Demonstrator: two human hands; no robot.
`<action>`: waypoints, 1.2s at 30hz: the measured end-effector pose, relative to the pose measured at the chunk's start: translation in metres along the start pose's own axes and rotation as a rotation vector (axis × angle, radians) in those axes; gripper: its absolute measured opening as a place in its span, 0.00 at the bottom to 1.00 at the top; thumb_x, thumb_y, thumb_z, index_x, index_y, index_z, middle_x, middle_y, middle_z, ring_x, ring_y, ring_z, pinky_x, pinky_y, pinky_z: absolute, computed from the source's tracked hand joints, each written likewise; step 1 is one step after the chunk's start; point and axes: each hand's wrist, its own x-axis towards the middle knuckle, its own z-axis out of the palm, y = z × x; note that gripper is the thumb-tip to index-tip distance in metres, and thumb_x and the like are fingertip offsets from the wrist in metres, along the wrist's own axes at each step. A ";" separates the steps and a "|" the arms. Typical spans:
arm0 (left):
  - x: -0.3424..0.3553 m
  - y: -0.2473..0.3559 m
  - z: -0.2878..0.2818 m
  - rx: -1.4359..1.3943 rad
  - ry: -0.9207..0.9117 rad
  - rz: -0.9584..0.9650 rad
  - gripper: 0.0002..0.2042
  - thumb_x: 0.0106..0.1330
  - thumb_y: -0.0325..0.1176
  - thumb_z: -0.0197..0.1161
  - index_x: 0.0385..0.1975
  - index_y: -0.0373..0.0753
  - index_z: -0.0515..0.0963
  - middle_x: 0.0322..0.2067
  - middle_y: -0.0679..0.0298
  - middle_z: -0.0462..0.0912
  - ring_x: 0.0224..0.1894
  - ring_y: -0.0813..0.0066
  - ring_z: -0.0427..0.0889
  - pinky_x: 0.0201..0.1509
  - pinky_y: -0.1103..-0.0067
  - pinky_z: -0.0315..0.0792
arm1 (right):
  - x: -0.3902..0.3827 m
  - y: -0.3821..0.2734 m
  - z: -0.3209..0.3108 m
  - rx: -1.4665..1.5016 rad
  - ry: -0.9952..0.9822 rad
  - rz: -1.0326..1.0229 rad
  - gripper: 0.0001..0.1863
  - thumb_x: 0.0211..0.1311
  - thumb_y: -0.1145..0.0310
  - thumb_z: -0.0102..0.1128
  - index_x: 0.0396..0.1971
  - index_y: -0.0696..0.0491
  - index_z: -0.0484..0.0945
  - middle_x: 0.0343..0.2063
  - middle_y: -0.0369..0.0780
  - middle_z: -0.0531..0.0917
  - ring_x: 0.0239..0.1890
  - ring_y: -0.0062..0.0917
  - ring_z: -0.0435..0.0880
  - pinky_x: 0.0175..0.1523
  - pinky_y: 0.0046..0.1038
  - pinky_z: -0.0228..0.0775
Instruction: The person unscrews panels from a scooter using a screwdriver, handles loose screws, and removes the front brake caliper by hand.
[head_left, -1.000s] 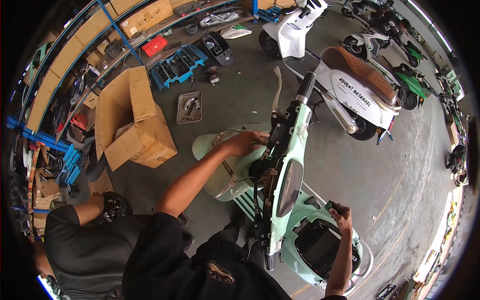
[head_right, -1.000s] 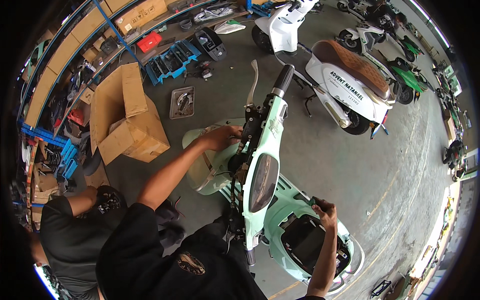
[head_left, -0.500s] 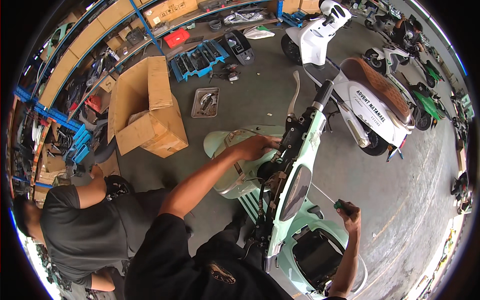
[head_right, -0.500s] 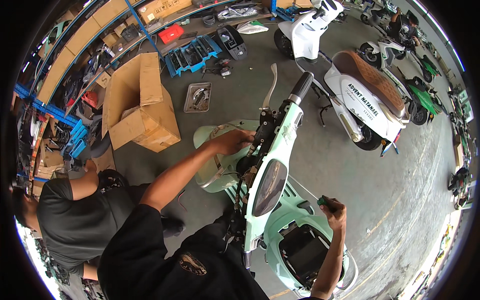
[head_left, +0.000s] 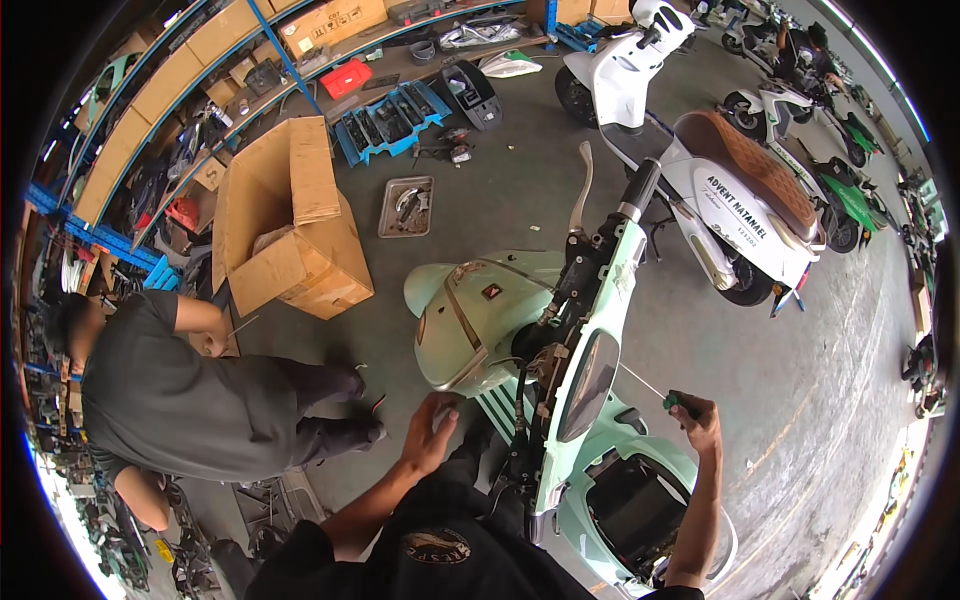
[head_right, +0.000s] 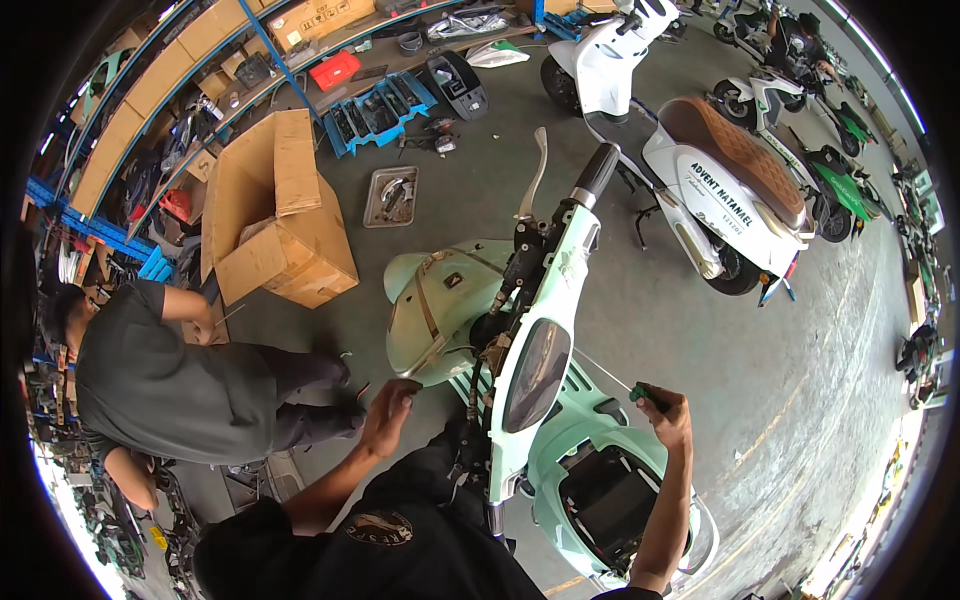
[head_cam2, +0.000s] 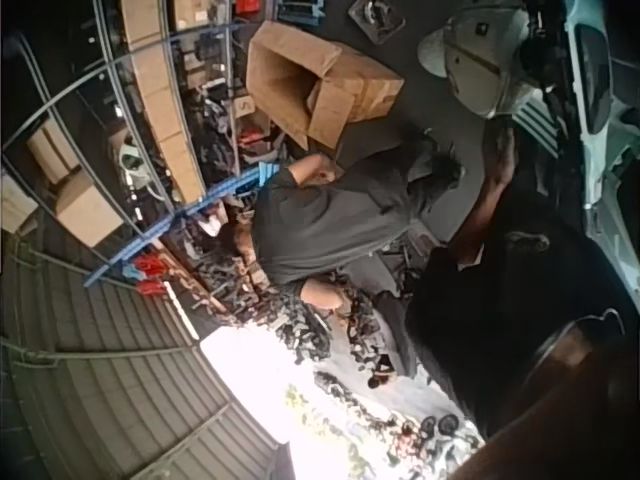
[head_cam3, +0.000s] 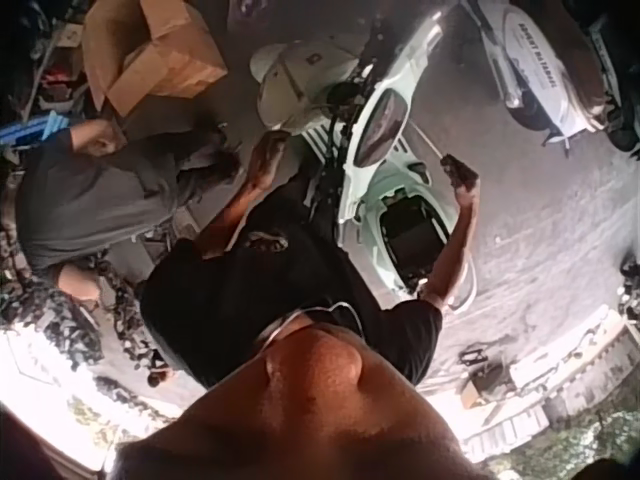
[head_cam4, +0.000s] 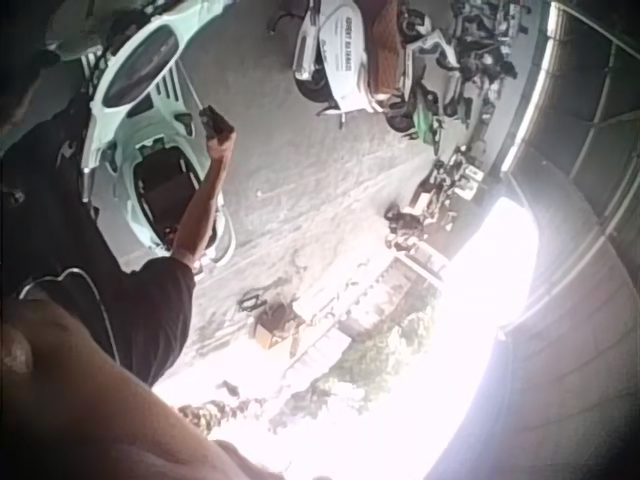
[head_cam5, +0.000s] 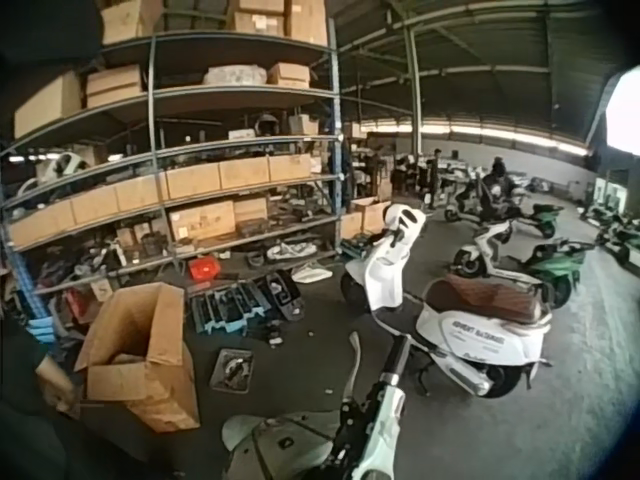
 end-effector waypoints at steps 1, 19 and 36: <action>-0.029 -0.002 -0.001 -0.068 -0.008 -0.120 0.18 0.69 0.42 0.56 0.47 0.31 0.74 0.47 0.55 0.77 0.52 0.65 0.75 0.58 0.72 0.66 | 0.000 0.002 0.000 0.096 -0.075 0.138 0.22 0.51 0.70 0.67 0.48 0.61 0.80 0.26 0.37 0.81 0.28 0.18 0.75 0.31 0.20 0.65; -0.023 0.070 -0.066 0.522 -0.501 -0.092 0.17 0.69 0.43 0.57 0.29 0.33 0.77 0.21 0.55 0.79 0.24 0.64 0.78 0.31 0.69 0.70 | -0.027 0.071 0.009 0.715 -0.031 0.173 0.25 0.64 0.62 0.58 0.58 0.56 0.68 0.36 0.36 0.79 0.35 0.20 0.77 0.38 0.27 0.70; 0.041 0.097 -0.077 0.927 -0.164 0.220 0.18 0.59 0.50 0.65 0.31 0.39 0.82 0.21 0.61 0.82 0.25 0.62 0.82 0.35 0.71 0.74 | -0.049 0.069 0.032 0.603 0.114 0.177 0.23 0.72 0.58 0.47 0.60 0.55 0.66 0.38 0.41 0.82 0.33 0.25 0.80 0.35 0.32 0.72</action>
